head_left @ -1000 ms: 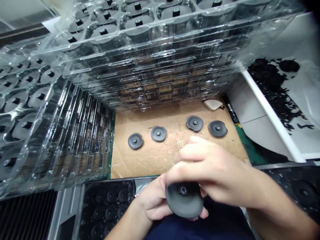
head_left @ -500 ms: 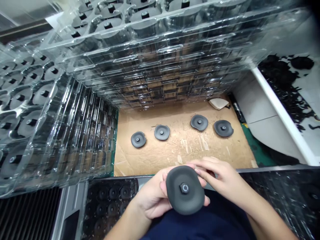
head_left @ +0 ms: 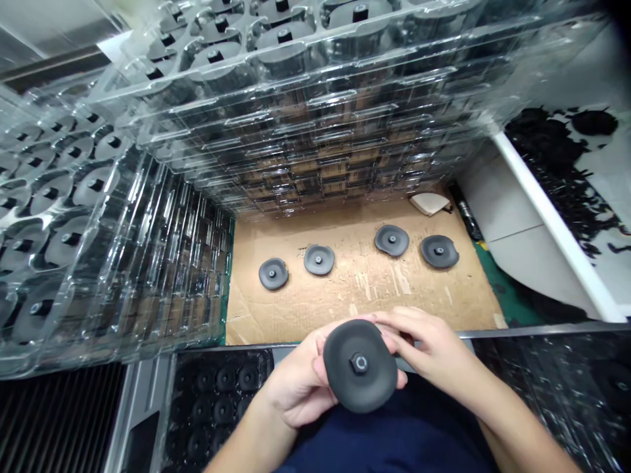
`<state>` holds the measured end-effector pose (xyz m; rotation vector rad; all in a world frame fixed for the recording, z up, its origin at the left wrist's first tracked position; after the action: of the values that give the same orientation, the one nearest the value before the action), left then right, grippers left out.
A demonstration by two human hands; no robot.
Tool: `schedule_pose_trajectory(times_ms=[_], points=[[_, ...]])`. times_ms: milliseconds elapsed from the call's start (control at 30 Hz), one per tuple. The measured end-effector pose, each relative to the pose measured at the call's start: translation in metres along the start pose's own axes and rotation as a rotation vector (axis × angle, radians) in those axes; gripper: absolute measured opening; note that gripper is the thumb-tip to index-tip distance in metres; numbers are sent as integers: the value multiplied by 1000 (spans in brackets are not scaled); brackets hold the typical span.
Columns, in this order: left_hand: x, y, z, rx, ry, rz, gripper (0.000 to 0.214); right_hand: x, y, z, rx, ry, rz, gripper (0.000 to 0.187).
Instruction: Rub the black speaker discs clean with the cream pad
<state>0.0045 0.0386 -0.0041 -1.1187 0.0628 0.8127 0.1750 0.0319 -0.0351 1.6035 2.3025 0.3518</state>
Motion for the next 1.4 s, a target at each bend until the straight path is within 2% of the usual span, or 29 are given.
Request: schedule_pose_trajectory(times_ms=[67, 133, 200, 233, 300, 367, 400, 500, 567, 667, 733, 800, 833, 900, 1000, 1067, 1200, 1400], points=[[-1, 1, 0, 14, -25, 17, 53, 0, 6, -1, 21, -25, 83, 26], [-1, 3, 0, 9, -77, 65, 53, 0, 13, -10, 46, -40, 226, 25], [0, 4, -1, 9, -145, 168, 53, 0, 19, -27, 60, -1, 375, 23], [1, 4, -1, 18, -181, 235, 54, 0, 19, -39, 51, 52, 405, 25], [2, 3, -1, 48, -235, 346, 57, 1, 15, -64, 18, 243, 386, 30], [3, 2, 0, 76, -257, 408, 54, 3, 7, -83, 1, 435, 269, 32], [3, 2, 0, 82, -269, 422, 52, 5, 3, -89, 1, 486, 197, 30], [2, 2, -1, 72, -297, 445, 55, 13, -4, -95, 6, 450, 34, 25], [2, 1, -2, 73, -289, 440, 58, 18, -5, -95, -22, 442, 74, 23], [2, -2, -1, 74, -263, 445, 47, 18, -5, -95, -31, 523, 189, 26], [2, 0, 1, 55, -274, 433, 48, 13, -4, -90, 4, 551, 136, 27], [1, 5, 1, 21, -293, 408, 59, 6, 0, -79, 43, 489, 46, 27], [1, 7, 0, 1, -301, 393, 66, 3, 3, -71, 61, 427, 47, 26], [2, 11, -3, -42, -308, 371, 70, -2, 12, -54, 100, 269, 163, 24], [4, 9, -4, -78, -325, 291, 70, -6, 21, -33, 157, 75, 438, 20], [4, 6, -4, -87, -344, 246, 65, -7, 21, -26, 179, 5, 504, 19], [3, 6, -4, -84, -379, 198, 46, -5, 13, -19, 228, -34, 445, 20], [2, 6, -6, -75, -378, 183, 46, -7, 3, -10, 292, -66, 382, 18]])
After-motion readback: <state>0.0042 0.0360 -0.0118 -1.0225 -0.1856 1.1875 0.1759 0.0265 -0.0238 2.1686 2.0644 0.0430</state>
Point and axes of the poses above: each hand's wrist, its own x-axis towards the middle knuckle, its own y-axis out of the back of the hand, z = x × y, the point moved 2 cm from there along x, towards the middle knuckle, and after that the axes turned 14 degrees about x, right-handed, at the moved point
